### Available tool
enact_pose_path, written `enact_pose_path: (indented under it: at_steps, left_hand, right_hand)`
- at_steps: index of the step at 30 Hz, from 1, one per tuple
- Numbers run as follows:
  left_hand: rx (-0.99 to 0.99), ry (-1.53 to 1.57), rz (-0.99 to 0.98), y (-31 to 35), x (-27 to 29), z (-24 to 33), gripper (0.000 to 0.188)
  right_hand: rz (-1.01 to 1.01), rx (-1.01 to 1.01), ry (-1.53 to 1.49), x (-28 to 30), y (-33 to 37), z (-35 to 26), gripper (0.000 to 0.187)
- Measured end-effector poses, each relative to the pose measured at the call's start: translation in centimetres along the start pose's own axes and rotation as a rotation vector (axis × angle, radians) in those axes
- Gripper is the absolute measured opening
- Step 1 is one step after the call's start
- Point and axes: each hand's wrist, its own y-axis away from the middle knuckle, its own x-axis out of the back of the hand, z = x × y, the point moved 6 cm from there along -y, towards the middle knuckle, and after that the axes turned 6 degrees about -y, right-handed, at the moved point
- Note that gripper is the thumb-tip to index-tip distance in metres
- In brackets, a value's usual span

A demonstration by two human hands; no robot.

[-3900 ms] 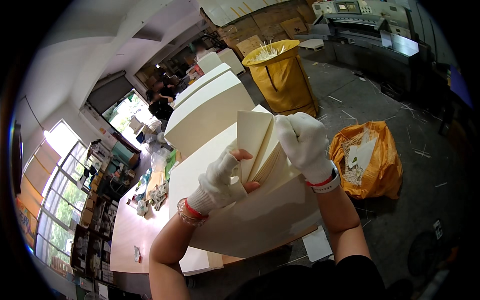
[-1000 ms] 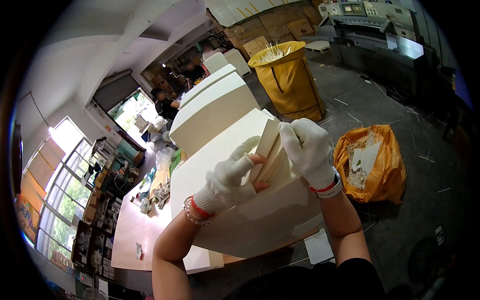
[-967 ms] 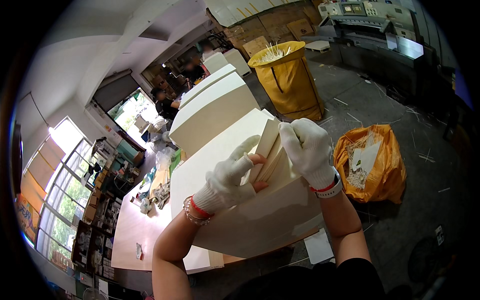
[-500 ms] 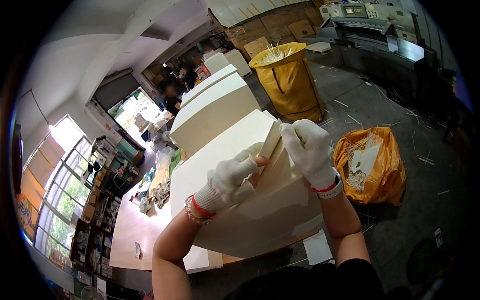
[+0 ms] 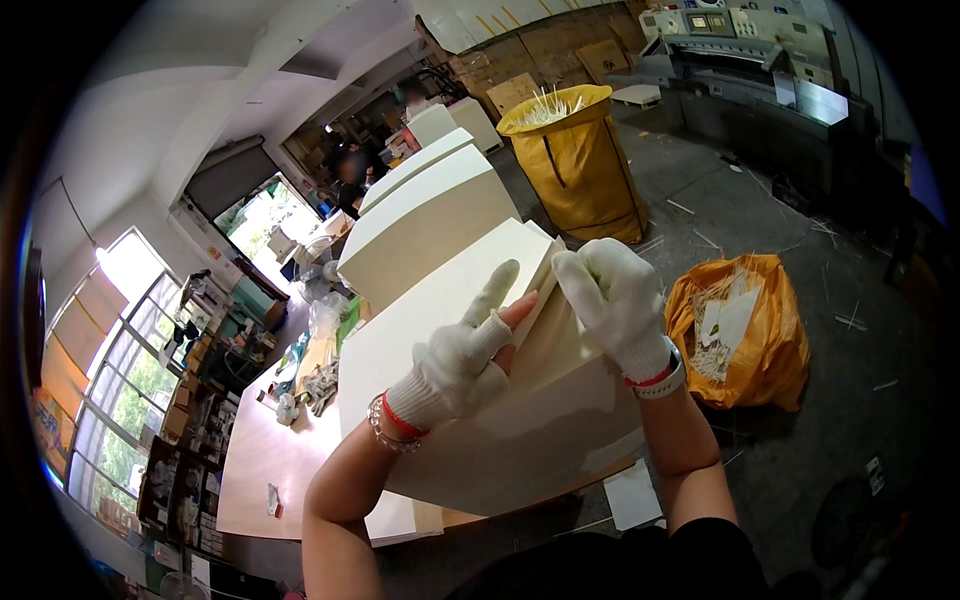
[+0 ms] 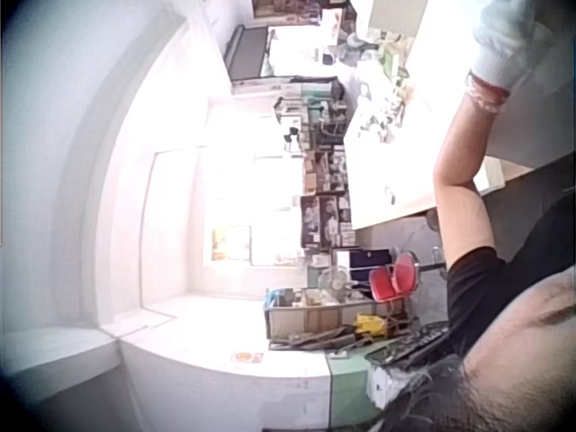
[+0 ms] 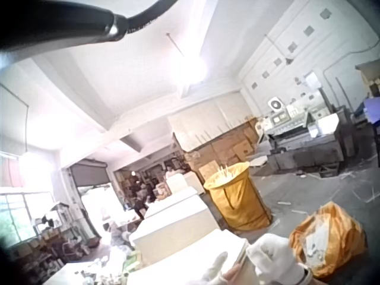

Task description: The person separates individual white paper sheets from a large stack by hand. They repeatedly pull a single sheet from the top of the stack and place it onto a growing pile on the table. The task is performed in a workshop environment with other people visible in the background.

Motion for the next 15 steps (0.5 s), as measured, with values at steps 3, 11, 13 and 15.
enact_pose_path:
  at_steps: [3,11,13,15]
  left_hand:
    - [-0.025,0.027,-0.043,0.0,0.3,0.3,0.049]
    - [0.058,0.029,-0.107,-0.3,0.0,0.2,0.044]
    - [0.037,0.025,-0.077,-0.2,0.1,0.1,0.049]
    - [0.027,0.038,-0.058,-0.2,0.3,0.0,0.051]
  right_hand:
    - [0.017,0.030,-0.003,-0.1,-0.1,-0.1,0.024]
    - [0.011,0.049,0.018,0.1,-0.2,-0.8,0.022]
    - [0.013,0.053,0.017,0.1,-0.1,-0.7,0.022]
    - [0.013,0.052,0.009,0.1,-0.1,-0.8,0.022]
